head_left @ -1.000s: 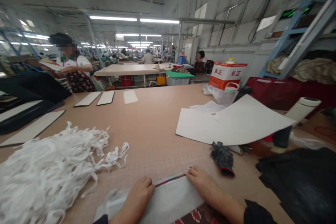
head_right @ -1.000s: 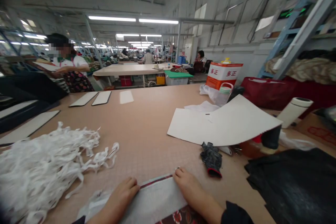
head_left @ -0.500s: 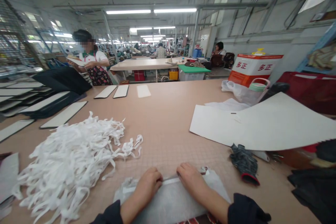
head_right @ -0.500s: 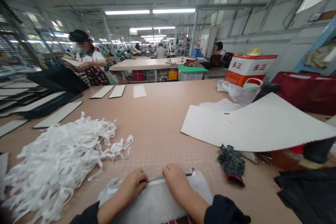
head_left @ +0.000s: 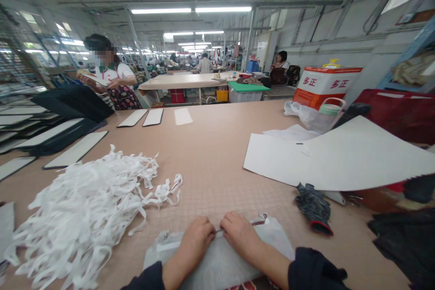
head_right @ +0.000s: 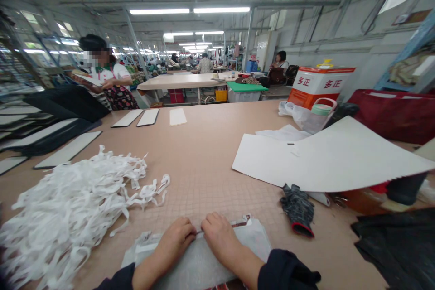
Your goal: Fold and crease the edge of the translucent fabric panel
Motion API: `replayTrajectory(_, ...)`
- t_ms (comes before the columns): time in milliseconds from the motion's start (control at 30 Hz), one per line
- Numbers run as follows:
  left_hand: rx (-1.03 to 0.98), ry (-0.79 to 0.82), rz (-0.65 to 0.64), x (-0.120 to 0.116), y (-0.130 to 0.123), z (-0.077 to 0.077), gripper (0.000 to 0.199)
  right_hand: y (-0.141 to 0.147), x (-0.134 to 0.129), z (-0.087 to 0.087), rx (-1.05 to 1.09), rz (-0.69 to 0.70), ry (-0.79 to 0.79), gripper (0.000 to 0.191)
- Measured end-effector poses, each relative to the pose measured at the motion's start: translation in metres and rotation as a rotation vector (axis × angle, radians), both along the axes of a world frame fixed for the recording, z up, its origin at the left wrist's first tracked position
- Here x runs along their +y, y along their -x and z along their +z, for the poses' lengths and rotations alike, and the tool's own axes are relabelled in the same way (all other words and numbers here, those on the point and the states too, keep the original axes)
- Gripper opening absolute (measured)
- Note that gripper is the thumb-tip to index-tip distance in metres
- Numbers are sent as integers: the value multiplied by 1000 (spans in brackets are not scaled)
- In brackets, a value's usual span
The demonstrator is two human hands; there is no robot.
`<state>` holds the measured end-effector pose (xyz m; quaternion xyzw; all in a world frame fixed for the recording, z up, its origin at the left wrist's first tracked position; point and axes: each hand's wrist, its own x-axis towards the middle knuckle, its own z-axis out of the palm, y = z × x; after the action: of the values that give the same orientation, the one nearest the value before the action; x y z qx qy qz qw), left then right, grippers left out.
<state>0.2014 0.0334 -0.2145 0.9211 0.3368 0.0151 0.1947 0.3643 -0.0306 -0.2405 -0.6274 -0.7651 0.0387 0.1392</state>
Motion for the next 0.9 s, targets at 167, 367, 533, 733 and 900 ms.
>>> replayTrajectory(167,47,-269,-235,-6,5,-6,12,-4,-10,3,-107,204,-101,6)
replayTrajectory(367,72,-200,-204,-2,20,4,17,-67,-46,12,-135,105,-13,9)
replayTrajectory(533,84,7,-78,17,50,20,16,-112,-63,17,-147,-13,94,22)
replayTrajectory(733,66,145,46,21,67,38,17,-34,-17,36,-60,-17,201,24)
replayTrajectory(900,90,-88,-59,12,71,22,14,58,12,15,5,216,-8,11)
